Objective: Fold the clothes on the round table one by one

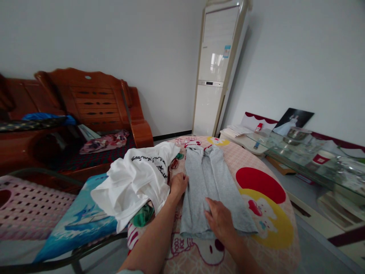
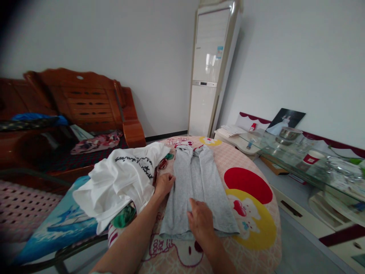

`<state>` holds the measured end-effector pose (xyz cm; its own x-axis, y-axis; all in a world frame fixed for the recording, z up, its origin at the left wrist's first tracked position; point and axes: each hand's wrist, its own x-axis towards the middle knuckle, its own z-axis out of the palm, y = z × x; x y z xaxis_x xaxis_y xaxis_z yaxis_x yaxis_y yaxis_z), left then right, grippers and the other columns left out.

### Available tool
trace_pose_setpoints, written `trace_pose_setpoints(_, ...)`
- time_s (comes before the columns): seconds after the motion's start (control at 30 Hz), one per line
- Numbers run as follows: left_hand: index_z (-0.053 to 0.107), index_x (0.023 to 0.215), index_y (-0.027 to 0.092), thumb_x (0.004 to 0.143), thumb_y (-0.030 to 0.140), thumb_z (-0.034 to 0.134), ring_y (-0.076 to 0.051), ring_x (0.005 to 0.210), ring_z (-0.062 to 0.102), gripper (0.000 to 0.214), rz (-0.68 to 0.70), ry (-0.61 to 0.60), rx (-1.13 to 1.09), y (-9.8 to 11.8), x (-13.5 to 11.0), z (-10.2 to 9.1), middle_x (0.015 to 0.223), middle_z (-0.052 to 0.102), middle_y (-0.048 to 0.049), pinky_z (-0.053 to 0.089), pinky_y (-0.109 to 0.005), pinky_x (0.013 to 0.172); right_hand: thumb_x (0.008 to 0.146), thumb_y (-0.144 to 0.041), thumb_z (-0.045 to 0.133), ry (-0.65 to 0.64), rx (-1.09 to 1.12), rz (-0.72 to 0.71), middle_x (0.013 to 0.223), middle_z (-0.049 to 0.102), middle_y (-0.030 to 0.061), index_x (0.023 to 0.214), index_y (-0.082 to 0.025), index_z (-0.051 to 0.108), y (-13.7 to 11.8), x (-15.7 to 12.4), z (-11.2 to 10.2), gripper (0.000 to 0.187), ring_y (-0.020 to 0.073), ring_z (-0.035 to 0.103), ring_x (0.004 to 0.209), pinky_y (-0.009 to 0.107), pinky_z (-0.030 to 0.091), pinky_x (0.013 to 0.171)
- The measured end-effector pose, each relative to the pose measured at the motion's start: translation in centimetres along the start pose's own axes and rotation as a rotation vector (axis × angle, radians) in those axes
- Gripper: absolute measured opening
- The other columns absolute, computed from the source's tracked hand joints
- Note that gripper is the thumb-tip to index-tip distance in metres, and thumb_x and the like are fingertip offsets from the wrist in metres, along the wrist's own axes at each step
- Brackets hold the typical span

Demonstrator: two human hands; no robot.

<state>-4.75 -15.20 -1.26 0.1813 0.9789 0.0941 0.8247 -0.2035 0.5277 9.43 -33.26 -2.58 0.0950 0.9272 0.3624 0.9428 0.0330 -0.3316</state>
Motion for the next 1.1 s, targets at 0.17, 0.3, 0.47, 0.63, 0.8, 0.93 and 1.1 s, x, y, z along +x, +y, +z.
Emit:
trace_pose_setpoints(0.17, 0.069, 0.084, 0.012, 0.086, 0.025, 0.052, -0.022, 0.087, 0.064, 0.022, -0.084, -0.026, 0.043, -0.3, -0.1, -0.9, 0.089, 0.071, -0.0139, 0.041, -0.027, 0.073, 0.069, -0.004, 0.051, -0.081, -0.052, 0.044, 0.083, 0.073, 0.0036, 0.098, -0.023, 0.069, 0.2, 0.1, 0.9, 0.039, 0.0181, 0.066, 0.077, 0.024, 0.044, 0.07)
trace_pose_setpoints(0.3, 0.07, 0.086, 0.012, 0.088, 0.031, 0.051, -0.023, 0.088, 0.064, 0.027, -0.061, -0.016, 0.076, -0.5, -0.2, -0.9, 0.091, 0.071, -0.0143, 0.041, -0.027, 0.072, 0.077, -0.014, 0.056, -0.128, -0.038, 0.076, 0.073, 0.072, 0.0042, 0.083, -0.023, 0.07, -0.1, 2.1, -0.7, 0.018, 0.0181, 0.065, 0.071, 0.024, 0.04, 0.065)
trace_pose_setpoints(0.47, 0.069, 0.082, 0.014, 0.086, 0.036, 0.054, -0.022, 0.085, 0.064, 0.027, -0.05, -0.028, 0.045, -0.6, -0.4, -0.3, 0.085, 0.071, -0.0107, 0.039, -0.027, 0.07, 0.086, -0.023, 0.048, -0.041, 0.211, 0.151, 0.077, 0.071, 0.0035, 0.085, -0.02, 0.071, 0.7, 9.1, -1.3, 0.023, 0.0151, 0.063, 0.072, 0.022, 0.04, 0.067)
trace_pose_setpoints(0.63, 0.068, 0.075, 0.015, 0.085, 0.036, 0.056, -0.019, 0.077, 0.062, 0.026, -0.035, -0.052, 0.013, -1.0, -0.2, -0.1, 0.076, 0.069, -0.007, 0.035, -0.026, 0.065, 0.084, -0.02, 0.047, -0.077, 0.361, 0.428, 0.059, 0.066, 0.0022, 0.071, -0.018, 0.068, 2.5, 16.8, 1.4, 0.025, 0.0127, 0.059, 0.056, 0.02, 0.041, 0.055)
trace_pose_setpoints(0.8, 0.067, 0.071, 0.016, 0.083, 0.037, 0.058, -0.018, 0.073, 0.06, 0.025, -0.053, -0.066, -0.021, -1.1, 0.0, 0.0, 0.074, 0.067, -0.0052, 0.032, -0.026, 0.062, 0.088, -0.023, 0.041, -0.101, 0.4, 0.571, 0.044, 0.057, -0.0008, 0.072, -0.016, 0.065, 3.4, 21.5, 4.1, 0.03, 0.0098, 0.045, 0.031, 0.019, 0.032, 0.036)
trace_pose_setpoints(0.93, 0.066, 0.07, 0.016, 0.082, 0.034, 0.06, -0.017, 0.074, 0.06, 0.022, -0.037, -0.075, -0.017, -1.3, 0.0, 0.1, 0.075, 0.067, -0.0045, 0.033, -0.025, 0.063, 0.085, -0.028, 0.052, -0.105, 0.34, 0.59, 0.044, 0.057, -0.0003, 0.068, -0.017, 0.064, 3.5, 23.6, 4.7, 0.024, 0.0104, 0.05, 0.035, 0.019, 0.035, 0.038)
trace_pose_setpoints(1.1, 0.065, 0.071, 0.017, 0.082, 0.031, 0.059, -0.017, 0.075, 0.06, 0.019, -0.042, -0.104, 0.036, -1.5, 0.0, 0.0, 0.076, 0.068, -0.0053, 0.034, -0.025, 0.063, 0.083, -0.016, 0.051, -0.04, 0.151, 0.602, 0.089, 0.072, 0.0151, 0.084, -0.014, 0.069, 4.3, 24.5, 4.7, 0.018, 0.0201, 0.068, 0.083, 0.023, 0.045, 0.062)
